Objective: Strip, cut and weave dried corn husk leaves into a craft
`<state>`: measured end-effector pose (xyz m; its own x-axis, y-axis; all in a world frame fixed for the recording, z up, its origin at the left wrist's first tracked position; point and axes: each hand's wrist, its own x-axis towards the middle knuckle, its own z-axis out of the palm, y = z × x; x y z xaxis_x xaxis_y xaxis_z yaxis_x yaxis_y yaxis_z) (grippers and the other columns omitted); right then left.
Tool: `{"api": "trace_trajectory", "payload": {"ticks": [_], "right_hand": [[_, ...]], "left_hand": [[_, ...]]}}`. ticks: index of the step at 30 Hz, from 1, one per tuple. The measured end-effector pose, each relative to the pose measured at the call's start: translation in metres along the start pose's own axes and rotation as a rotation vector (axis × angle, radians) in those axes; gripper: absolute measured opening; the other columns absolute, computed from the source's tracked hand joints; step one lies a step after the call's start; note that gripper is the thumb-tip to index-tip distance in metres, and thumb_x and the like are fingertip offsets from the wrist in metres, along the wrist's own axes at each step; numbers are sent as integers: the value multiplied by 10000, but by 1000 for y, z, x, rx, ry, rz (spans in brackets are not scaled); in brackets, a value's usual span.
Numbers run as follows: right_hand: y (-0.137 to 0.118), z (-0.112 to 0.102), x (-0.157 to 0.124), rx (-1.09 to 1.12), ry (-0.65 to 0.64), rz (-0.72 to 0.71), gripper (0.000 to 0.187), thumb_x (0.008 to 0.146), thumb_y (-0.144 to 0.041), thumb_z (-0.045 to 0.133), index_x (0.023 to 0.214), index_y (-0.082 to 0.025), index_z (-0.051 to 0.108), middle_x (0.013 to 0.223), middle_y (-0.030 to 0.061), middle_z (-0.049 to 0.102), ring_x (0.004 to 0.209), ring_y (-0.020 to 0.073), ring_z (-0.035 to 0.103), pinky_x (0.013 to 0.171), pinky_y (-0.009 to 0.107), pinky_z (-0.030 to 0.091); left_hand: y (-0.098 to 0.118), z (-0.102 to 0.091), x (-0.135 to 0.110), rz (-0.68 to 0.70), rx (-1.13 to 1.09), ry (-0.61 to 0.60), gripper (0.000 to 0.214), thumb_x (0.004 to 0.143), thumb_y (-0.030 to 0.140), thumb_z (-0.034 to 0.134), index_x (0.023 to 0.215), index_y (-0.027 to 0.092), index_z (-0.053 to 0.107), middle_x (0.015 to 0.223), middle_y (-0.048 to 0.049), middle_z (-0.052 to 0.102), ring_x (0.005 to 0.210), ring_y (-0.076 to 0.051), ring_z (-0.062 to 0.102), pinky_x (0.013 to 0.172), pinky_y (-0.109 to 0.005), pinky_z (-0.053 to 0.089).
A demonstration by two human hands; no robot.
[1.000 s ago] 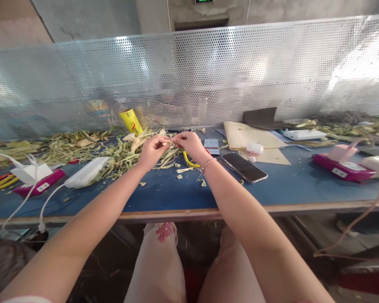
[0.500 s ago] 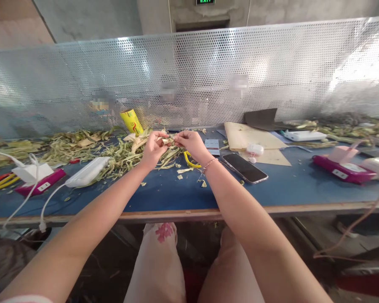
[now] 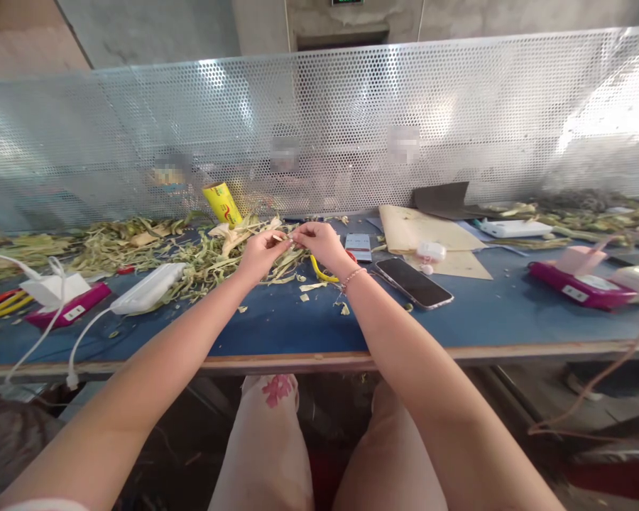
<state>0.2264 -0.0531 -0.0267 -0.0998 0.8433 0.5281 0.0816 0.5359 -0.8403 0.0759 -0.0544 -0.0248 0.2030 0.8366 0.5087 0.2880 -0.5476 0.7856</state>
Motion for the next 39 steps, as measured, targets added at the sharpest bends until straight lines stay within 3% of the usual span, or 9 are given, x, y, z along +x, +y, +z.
{"api": "trace_trajectory", "payload": {"ticks": [6,10,14,18,20,25,28,34,39], "right_hand": [[2,5,-3,-21,-4,-20,200,639,-353,633,647,-155,613,590,-6,568,581,105,508,601,257,425],[1,7,-3,-35,-17,-24,155,668,-312,609,669,-157,606,607,-8,570,595,103,515,607,248,430],[2,-9,3,-99,189,-37,130,738,-267,532,686,-156,577,569,-20,527,542,91,493,582,235,429],[11,-29,10,-203,386,65,171,788,-237,448,695,-153,564,563,-14,520,526,104,496,582,253,441],[17,-28,9,-391,301,62,113,751,-186,496,709,-148,595,629,4,570,583,120,530,629,268,447],[33,6,-2,-734,-269,-179,157,715,-50,538,779,-137,652,844,69,622,787,154,567,765,287,448],[39,25,-8,-851,-482,-297,145,750,-48,529,796,-131,638,882,85,606,862,173,554,837,314,426],[41,30,-13,-1059,-514,-271,133,826,-107,446,803,-125,576,934,130,554,920,222,506,814,354,418],[33,22,-12,-867,-433,-182,138,798,-70,382,792,-140,500,844,97,551,786,180,494,745,322,413]], "left_hand": [[-2,-8,4,-42,-43,-164,215,673,353,615,638,144,574,540,25,504,497,-72,411,502,-212,295],[-10,-13,9,-61,-144,-191,180,635,316,653,638,148,590,517,32,495,486,-66,427,506,-209,317],[-12,-18,16,-117,-316,-40,148,598,274,671,642,155,595,514,36,511,463,-52,434,483,-192,327],[-19,-28,25,-157,-462,161,147,561,252,682,619,157,586,511,40,527,446,-37,425,460,-173,324],[-25,-31,28,-150,-479,225,154,549,245,687,594,150,574,507,40,529,430,-29,406,444,-169,307],[-40,-32,29,-125,-379,264,142,582,242,665,564,144,563,464,50,486,414,-26,374,446,-179,292],[-45,-28,26,-113,-315,233,155,595,242,663,547,150,547,431,62,435,406,-31,360,444,-187,276],[-48,-24,25,-124,-262,166,179,597,275,673,563,155,545,432,59,436,400,-39,358,442,-202,265],[-37,-24,20,-242,-317,7,169,593,258,665,578,142,543,474,42,497,433,-50,436,496,-204,350]]}}
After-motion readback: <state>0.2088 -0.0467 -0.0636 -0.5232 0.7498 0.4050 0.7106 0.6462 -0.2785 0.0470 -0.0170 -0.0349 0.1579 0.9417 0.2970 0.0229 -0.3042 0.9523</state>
